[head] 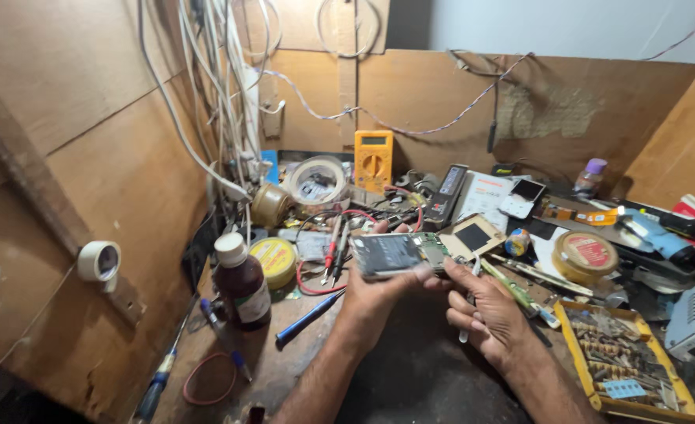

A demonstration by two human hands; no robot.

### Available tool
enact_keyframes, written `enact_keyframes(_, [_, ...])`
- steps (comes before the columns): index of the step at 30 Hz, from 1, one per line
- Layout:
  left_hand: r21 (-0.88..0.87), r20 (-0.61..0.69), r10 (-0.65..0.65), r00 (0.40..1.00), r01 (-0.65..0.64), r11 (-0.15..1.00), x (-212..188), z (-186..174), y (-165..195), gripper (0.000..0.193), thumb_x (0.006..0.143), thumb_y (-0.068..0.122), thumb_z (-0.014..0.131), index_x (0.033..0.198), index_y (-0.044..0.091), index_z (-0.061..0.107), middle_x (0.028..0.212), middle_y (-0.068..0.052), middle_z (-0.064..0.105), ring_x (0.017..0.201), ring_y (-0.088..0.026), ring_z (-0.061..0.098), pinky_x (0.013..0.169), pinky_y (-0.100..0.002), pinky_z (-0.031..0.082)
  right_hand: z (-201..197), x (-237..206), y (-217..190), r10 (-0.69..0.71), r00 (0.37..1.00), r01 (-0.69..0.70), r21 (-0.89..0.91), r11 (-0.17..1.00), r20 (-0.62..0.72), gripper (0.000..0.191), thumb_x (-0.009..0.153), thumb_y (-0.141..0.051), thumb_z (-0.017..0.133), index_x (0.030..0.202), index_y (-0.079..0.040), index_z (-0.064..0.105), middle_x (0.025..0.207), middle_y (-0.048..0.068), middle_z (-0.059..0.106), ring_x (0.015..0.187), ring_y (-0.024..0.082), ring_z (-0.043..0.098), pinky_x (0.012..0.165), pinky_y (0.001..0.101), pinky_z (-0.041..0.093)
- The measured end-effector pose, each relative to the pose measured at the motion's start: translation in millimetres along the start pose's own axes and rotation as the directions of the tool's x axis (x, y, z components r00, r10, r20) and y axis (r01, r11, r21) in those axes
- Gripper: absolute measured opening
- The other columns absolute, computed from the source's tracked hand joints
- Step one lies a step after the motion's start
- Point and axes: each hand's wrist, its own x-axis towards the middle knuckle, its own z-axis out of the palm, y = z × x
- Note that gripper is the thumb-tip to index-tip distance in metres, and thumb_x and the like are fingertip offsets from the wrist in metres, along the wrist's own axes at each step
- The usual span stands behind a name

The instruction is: The person disassembles a mobile phone on a cluttered repair bench, prying the back cover off and lifting out the battery and internal board. They then use multimeter test probes on the exposed circuit board, checking components while holding the board steady with the other hand.

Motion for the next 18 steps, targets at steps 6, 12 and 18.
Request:
enact_keyframes(6, [-0.31,-0.1,-0.079,0.992,0.044,0.95,8,-18,-4,0.079,0.083,0.001,0.072,0.153,0.005,0.035,0.151,-0.017,0.052,0.118,-0.029,0.067,0.09,-0.05,0.063,23,-13,3,-0.066,0.998,0.062,-0.176,0.983,-0.021,0.039,0.098,-0.038,0.059,0.098,0.001,0.062,0.076,0.01,0.064,0.038,0.003,0.029,0.031,0.02,0.022])
enact_keyframes(12, [-0.335,-0.189,-0.174,0.967,0.103,0.937,10,-31,-6,0.066,0.088,0.006,0.062,0.15,0.009,0.042,0.144,-0.015,0.06,0.115,-0.033,0.067,0.086,-0.054,0.06,30,-20,4,-0.352,0.932,0.266,-0.503,0.823,-0.083,0.047,0.104,-0.041,0.047,0.118,-0.003,0.071,0.082,0.002,0.056,0.047,0.002,0.035,0.037,0.0208,0.026])
enact_keyframes(18, [-0.358,-0.188,-0.188,0.964,0.111,0.927,13,-33,-5,0.064,0.088,0.005,0.06,0.149,0.009,0.041,0.141,-0.015,0.059,0.117,-0.037,0.067,0.089,-0.061,0.061,35,-24,11,-0.709,0.586,0.621,-0.78,0.082,0.392,0.022,0.097,-0.015,0.066,0.114,-0.005,0.076,0.09,0.004,0.067,0.072,0.008,0.062,0.06,0.0254,0.05])
